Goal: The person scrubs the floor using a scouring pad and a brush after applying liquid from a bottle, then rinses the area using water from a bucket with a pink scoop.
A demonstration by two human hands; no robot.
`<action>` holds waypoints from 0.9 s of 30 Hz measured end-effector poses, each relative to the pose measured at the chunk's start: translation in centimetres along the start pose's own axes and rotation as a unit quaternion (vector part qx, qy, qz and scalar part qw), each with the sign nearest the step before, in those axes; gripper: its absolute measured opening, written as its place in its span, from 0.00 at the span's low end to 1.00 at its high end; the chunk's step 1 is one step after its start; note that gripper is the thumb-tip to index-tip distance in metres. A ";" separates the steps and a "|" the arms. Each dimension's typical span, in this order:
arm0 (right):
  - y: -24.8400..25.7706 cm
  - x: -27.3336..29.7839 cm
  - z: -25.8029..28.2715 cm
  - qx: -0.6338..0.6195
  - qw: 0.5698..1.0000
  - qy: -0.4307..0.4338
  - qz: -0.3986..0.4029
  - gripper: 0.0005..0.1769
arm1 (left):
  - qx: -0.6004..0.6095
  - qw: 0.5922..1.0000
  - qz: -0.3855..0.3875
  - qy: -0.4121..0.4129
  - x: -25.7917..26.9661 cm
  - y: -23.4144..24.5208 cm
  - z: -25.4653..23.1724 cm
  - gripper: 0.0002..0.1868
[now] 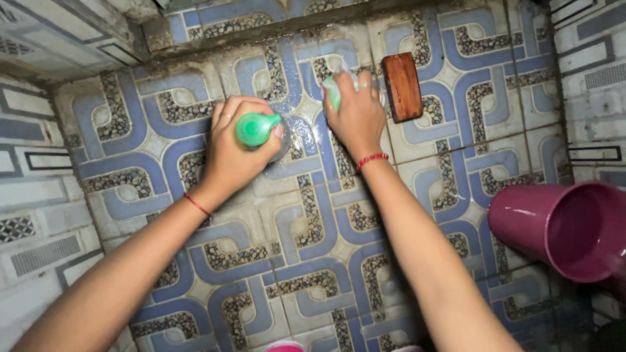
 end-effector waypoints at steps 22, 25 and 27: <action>2.5 4.1 4.5 -0.022 0.997 0.058 0.041 0.19 | 0.004 1.000 0.020 -0.010 -0.1 3.0 0.8 0.11; 1.2 1.3 4.4 -0.018 0.998 0.060 0.010 0.24 | 0.005 1.000 0.022 0.007 0.1 3.1 0.9 0.13; 0.1 -0.5 4.3 -0.007 0.998 0.065 -0.012 0.25 | 0.005 1.000 0.024 0.009 0.1 2.9 1.0 0.13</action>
Point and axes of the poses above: each hand's wrist, its own x-axis away from the middle knuckle, its own y-axis out of the back of the hand, z = x × y, the point moved 4 cm from there along -x, towards the middle knuckle, and after that the axes turned 9 degrees about x, right-handed, at the moved point
